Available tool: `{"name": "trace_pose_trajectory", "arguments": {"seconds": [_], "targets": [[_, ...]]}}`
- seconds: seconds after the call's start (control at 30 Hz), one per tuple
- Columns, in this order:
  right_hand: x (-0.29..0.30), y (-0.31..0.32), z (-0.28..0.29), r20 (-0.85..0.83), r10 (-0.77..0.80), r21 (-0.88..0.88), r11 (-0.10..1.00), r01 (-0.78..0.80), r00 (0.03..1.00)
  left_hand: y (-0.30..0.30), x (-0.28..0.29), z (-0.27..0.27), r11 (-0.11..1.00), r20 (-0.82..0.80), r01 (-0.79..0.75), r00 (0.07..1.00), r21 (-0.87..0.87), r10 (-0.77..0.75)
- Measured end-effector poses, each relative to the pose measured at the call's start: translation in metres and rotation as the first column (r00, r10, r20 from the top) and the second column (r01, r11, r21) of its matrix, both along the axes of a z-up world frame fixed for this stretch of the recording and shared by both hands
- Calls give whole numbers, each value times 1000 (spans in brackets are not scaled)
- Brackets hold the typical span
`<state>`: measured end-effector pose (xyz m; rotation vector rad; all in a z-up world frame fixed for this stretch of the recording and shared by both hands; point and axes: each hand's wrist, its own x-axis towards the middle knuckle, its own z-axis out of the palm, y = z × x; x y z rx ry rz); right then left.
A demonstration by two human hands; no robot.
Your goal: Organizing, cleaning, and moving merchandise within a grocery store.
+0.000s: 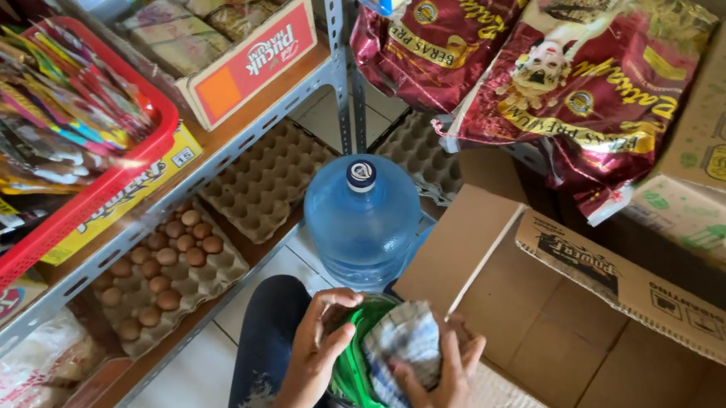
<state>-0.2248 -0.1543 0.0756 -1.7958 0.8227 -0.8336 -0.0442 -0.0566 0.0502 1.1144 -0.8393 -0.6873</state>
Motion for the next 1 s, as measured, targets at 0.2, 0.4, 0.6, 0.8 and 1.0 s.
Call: {"name": "trace_pose_trajectory", "arguments": {"seconds": [0.2,0.4,0.6,0.8,1.0], "targets": [[-7,-12,13,-17,118,-119,986,-119,993,20,-11,22,982,-27,-151,988,113,155],[24,-16,54,-50,-252,-307,924,226,966,24,-29,43,957,418,-194,904,213,91],[36,-7,52,-235,-36,-353,934,-50,971,28,-30,14,936,791,-202,602,287,-112],[1,-22,66,-244,469,-240,819,-521,849,34,-21,4,955,759,-103,633,279,-154],[19,-12,84,-339,176,-407,858,-313,924,35,-21,-2,964,743,-115,661,239,-106]]}}
